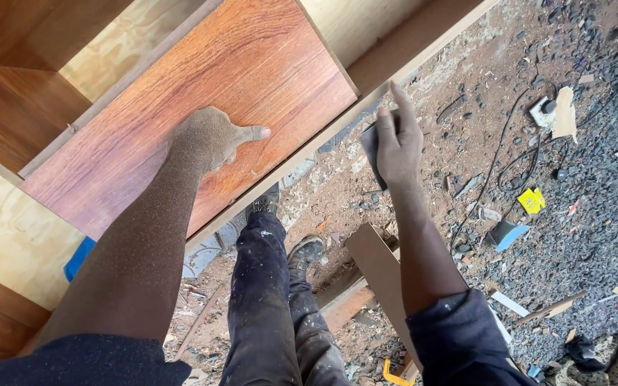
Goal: The person is using a sanding block to smooth the edges and surface of a wooden panel within a cabinet frame.
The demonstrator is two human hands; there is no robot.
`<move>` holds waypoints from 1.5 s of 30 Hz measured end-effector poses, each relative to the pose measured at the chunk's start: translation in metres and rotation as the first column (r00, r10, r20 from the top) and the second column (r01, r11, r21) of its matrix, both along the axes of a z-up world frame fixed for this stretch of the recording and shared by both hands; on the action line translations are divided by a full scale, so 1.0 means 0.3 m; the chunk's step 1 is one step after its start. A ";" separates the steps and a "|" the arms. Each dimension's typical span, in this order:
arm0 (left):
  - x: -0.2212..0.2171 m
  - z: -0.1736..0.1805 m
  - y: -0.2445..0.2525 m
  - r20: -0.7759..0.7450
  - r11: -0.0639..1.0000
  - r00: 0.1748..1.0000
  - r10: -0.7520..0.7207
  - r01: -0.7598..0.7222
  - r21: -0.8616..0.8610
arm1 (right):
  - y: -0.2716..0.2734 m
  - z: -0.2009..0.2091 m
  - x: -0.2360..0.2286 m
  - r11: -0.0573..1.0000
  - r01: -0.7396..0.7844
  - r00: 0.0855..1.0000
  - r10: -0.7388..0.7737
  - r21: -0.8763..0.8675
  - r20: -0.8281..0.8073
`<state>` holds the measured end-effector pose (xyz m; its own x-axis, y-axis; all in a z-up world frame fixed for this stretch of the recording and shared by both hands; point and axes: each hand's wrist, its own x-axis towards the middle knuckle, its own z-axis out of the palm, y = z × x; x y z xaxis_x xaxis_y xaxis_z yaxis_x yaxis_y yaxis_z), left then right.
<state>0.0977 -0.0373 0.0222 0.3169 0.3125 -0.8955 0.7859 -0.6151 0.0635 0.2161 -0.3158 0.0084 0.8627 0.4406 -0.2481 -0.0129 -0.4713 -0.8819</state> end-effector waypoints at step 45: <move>0.014 0.016 0.009 -0.027 0.999 0.999 0.031 -0.033 -0.042 | 0.029 0.141 -0.025 0.953 -0.235 0.882 0.125 -0.194 -0.455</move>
<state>0.1018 -0.0346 0.0271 0.2831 0.2832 -0.9163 0.8069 -0.5868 0.0680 0.2086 -0.3072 0.0506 0.5555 0.4587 -0.6936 -0.2616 -0.6954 -0.6694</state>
